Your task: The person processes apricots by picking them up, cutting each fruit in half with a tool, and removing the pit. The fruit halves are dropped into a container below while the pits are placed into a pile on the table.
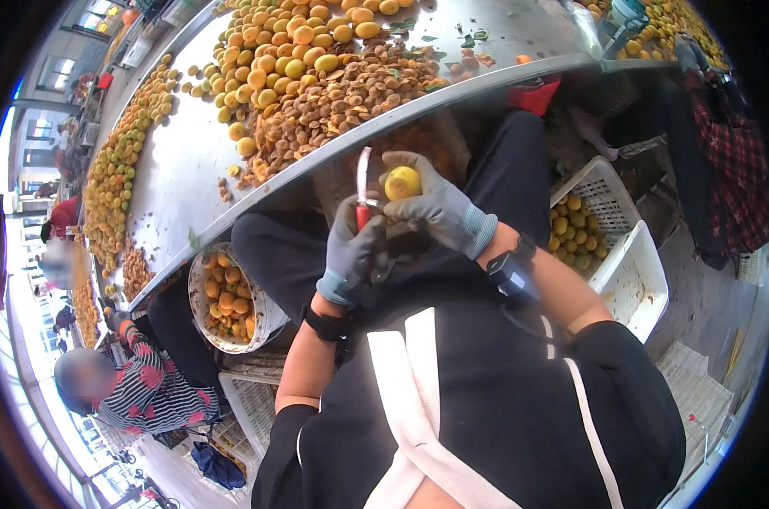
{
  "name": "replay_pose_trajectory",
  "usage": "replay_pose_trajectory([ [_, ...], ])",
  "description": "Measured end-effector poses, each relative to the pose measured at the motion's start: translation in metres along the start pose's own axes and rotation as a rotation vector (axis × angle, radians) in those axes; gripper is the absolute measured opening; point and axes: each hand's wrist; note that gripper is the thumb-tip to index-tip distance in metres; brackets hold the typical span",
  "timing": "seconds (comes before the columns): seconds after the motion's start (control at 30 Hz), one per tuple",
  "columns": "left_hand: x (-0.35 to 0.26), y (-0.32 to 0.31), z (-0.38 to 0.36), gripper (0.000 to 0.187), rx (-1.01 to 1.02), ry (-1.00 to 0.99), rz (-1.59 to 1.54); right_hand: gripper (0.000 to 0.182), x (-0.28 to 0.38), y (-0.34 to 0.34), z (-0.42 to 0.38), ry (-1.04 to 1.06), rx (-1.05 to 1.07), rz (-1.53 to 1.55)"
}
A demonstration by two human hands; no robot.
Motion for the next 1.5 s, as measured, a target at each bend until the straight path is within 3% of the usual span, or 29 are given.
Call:
replay_pose_trajectory([
  [0.03, -0.024, -0.002, -0.002, 0.032, -0.04, 0.207, -0.285, 0.053, 0.003, -0.004, 0.001, 0.021, 0.014, 0.003],
  [0.07, -0.03, -0.006, -0.002, 0.029, -0.153, 0.171, -0.291, 0.049, 0.003, 0.005, 0.005, -0.016, 0.112, 0.035],
  [0.23, -0.034, 0.019, -0.009, 0.032, -0.211, 0.128, -0.162, 0.04, 0.007, -0.009, 0.017, -0.227, 0.099, -0.136],
  [0.3, -0.02, 0.028, -0.015, 0.037, -0.26, -0.333, 0.719, 0.036, 0.005, -0.021, 0.02, -0.138, 0.124, -0.347],
  [0.37, -0.02, 0.036, -0.03, 0.042, -0.315, -0.313, 0.909, 0.038, 0.007, -0.04, 0.02, -0.15, 0.195, -0.305],
  [0.43, -0.024, 0.043, -0.04, 0.045, -0.336, -0.509, 1.225, 0.04, 0.003, -0.054, 0.025, -0.163, 0.262, -0.264],
  [0.6, -0.034, 0.052, -0.065, 0.05, -0.365, -0.487, 1.334, 0.047, -0.01, -0.069, 0.038, -0.312, 0.317, -0.218],
  [0.87, -0.032, 0.079, -0.074, 0.053, -0.302, -0.512, 1.365, 0.051, -0.011, -0.088, 0.05, -0.275, 0.325, -0.355],
  [1.13, -0.046, 0.11, -0.086, 0.057, -0.422, -0.569, 1.635, 0.048, -0.014, -0.132, 0.057, -0.359, 0.281, -0.523],
  [1.5, -0.053, 0.131, -0.114, 0.052, -0.61, -0.467, 1.777, 0.039, -0.045, -0.17, 0.063, -0.342, 0.338, -0.381],
])
Point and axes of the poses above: each hand's wrist, its own z-axis towards the middle knuckle, its own y-axis out of the back of the hand, x = y × z, and after that the axes turned 7 degrees about -y, right-handed
